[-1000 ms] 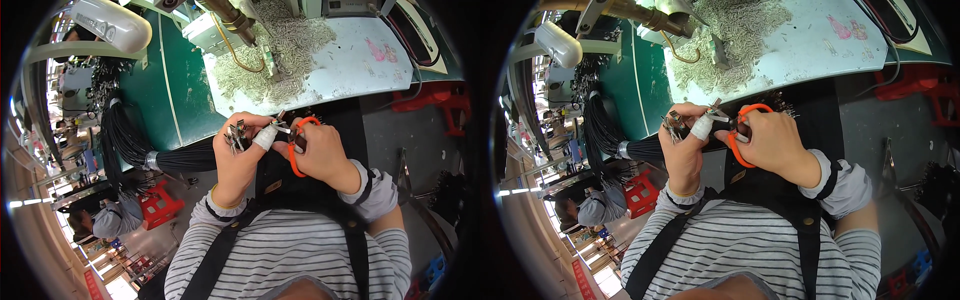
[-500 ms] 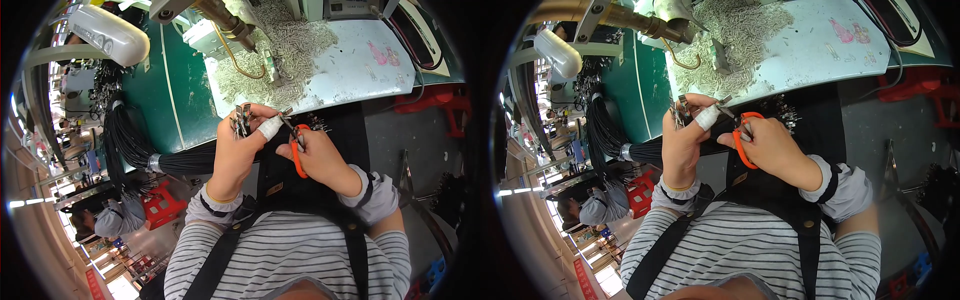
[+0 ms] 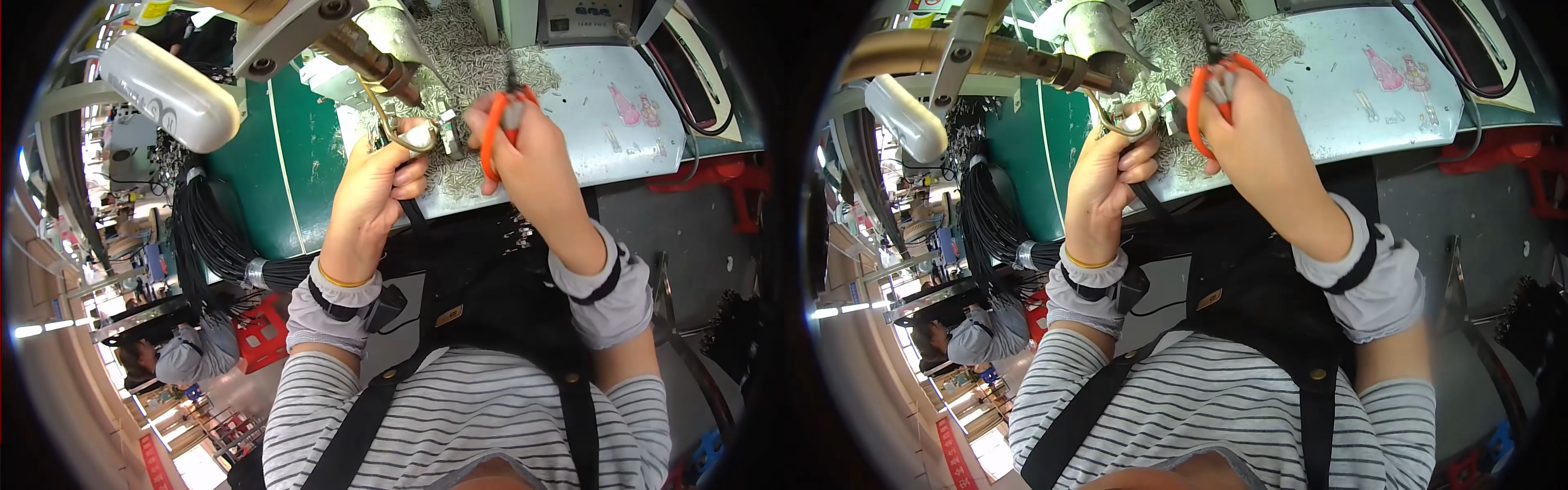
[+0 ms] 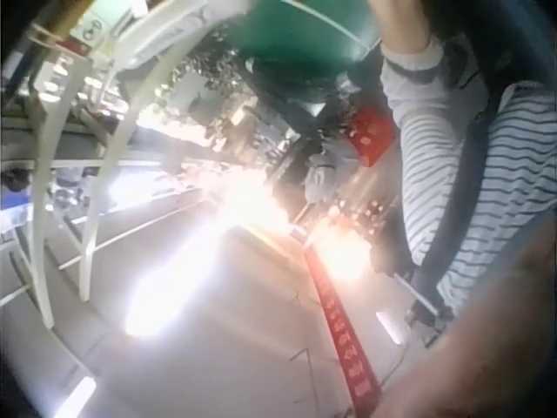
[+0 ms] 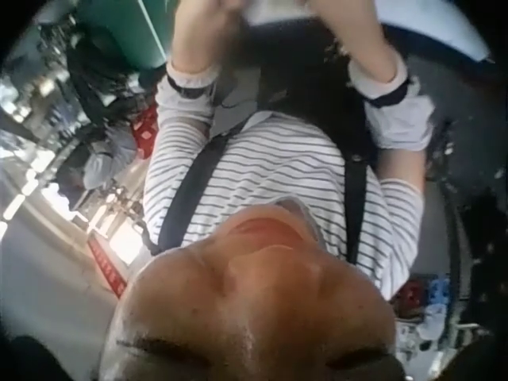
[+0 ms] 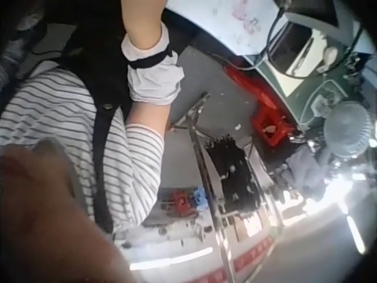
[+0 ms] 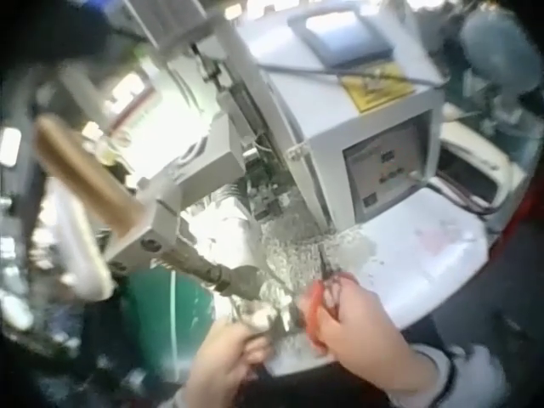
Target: The person picks up a bundle of cables, separates a single cable, and trims the wire ends using shears. They then place the cable end into a machine to crimp a connector and repeat the process for the remaining cables.
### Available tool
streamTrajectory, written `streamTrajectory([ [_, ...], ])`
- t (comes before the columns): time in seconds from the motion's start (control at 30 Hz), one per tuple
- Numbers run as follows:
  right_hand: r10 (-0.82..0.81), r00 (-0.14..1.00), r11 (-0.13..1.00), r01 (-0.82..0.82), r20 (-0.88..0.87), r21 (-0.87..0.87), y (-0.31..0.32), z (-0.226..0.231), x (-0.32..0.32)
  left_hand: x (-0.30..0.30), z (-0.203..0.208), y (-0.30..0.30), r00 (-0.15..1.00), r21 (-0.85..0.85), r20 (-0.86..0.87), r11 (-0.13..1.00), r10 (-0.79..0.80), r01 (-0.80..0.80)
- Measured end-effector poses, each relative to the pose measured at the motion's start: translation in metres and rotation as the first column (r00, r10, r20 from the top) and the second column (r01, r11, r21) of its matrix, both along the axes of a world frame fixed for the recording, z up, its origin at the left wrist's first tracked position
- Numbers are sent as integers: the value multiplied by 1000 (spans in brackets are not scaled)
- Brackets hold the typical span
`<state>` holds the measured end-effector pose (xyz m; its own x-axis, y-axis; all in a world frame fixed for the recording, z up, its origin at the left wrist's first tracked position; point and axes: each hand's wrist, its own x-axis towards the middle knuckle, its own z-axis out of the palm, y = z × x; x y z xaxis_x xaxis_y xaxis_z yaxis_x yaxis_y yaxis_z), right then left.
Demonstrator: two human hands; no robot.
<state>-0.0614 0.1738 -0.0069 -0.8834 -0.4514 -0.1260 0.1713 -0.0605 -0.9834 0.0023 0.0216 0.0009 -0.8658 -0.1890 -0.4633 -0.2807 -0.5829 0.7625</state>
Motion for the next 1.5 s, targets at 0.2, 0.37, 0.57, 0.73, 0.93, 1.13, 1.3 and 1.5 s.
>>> streamTrajectory([
  [0.2,207,977,976,-209,43,63,-13,-11,-13,-5,1,-10,997,-37,30,996,-76,77],
  [0.37,186,977,981,-178,-106,74,-15,-21,-13,-5,1,-12,997,-47,12,996,-80,81],
  [0.57,201,978,979,-199,-47,50,-15,-17,-12,-2,5,-1,999,-187,-28,982,15,-20],
  [0.73,205,974,977,-197,-94,86,-15,-18,-12,-3,5,-4,999,-161,-27,987,-29,25],
  [0.93,183,974,981,-172,-130,90,-10,-13,-7,6,12,-1,999,-156,8,987,-39,40],
  [1.13,156,988,988,-156,-2,-7,15,6,12,39,19,17,996,-30,-70,998,-59,57],
  [1.3,13,774,991,76,-633,113,20,17,32,60,12,39,984,-496,-157,868,-79,-10],
  [1.5,271,767,961,-187,-581,201,25,9,44,73,7,54,979,-542,-86,834,-183,109],
])
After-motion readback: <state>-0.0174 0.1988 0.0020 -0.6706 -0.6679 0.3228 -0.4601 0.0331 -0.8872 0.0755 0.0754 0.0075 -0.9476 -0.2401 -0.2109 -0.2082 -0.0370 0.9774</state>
